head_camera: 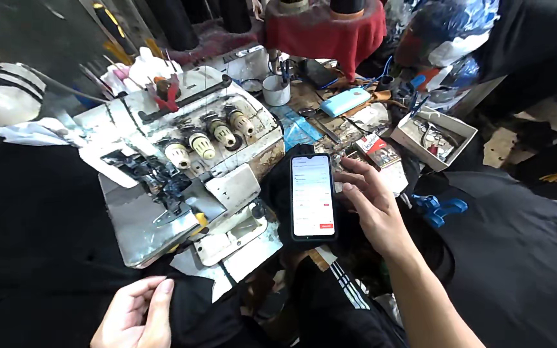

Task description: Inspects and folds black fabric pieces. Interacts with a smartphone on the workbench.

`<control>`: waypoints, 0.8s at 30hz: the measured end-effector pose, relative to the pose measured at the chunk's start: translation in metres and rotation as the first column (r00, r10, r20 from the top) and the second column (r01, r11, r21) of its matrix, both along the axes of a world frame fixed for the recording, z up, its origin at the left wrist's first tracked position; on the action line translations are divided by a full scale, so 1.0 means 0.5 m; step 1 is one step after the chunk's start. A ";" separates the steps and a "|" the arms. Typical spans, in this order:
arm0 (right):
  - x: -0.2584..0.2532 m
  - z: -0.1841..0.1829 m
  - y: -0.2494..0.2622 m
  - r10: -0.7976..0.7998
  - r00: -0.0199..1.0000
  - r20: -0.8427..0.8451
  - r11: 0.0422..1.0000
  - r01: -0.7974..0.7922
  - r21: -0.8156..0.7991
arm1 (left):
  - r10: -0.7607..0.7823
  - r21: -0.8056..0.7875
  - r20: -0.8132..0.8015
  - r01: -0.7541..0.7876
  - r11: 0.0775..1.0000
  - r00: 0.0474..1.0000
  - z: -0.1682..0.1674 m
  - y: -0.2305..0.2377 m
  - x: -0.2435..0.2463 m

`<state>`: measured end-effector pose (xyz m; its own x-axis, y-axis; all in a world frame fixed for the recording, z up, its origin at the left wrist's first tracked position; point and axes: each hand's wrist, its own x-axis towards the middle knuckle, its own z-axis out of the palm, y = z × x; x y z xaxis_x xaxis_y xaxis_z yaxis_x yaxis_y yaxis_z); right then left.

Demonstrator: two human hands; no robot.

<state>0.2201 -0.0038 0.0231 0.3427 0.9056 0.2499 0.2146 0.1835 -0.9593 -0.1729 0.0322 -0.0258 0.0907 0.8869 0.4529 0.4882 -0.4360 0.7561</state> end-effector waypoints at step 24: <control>-0.018 -0.001 0.022 -0.075 0.997 -0.012 0.997 0.075 -0.035 | -0.032 -0.012 -0.004 0.032 0.999 0.999 0.000 0.003 -0.004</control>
<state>0.2111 0.0071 0.0228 0.4132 0.8852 0.2138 0.2133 0.1341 -0.9677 -0.1752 0.0334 -0.0257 0.1208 0.8891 0.4415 0.4770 -0.4421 0.7596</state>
